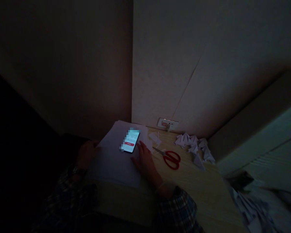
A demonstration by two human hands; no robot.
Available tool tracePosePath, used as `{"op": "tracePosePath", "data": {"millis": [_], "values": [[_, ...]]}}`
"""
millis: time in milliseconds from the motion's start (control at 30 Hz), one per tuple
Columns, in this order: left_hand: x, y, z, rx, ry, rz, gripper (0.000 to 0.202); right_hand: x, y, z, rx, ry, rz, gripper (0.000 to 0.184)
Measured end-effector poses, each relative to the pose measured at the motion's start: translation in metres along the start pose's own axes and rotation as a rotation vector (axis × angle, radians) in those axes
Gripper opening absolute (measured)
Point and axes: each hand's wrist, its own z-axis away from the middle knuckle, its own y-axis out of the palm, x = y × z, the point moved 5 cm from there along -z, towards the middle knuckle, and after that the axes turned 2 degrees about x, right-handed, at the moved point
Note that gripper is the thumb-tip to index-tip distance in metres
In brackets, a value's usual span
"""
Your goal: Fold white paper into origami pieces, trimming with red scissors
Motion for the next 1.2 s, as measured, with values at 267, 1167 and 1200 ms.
{"op": "tracePosePath", "data": {"millis": [267, 1167, 1200], "values": [[0.001, -0.003, -0.005, 0.022, -0.048, -0.03, 0.017, -0.002, 0.0, 0.0, -0.02, 0.007, -0.027, 0.058], [-0.037, -0.035, 0.013, -0.031, 0.047, -0.039, 0.021, -0.004, 0.003, 0.001, -0.056, -0.008, -0.03, 0.05], [-0.041, -0.037, 0.014, -0.043, 0.053, -0.031, 0.02, -0.004, 0.002, 0.001, -0.068, 0.001, -0.039, 0.05]]}}
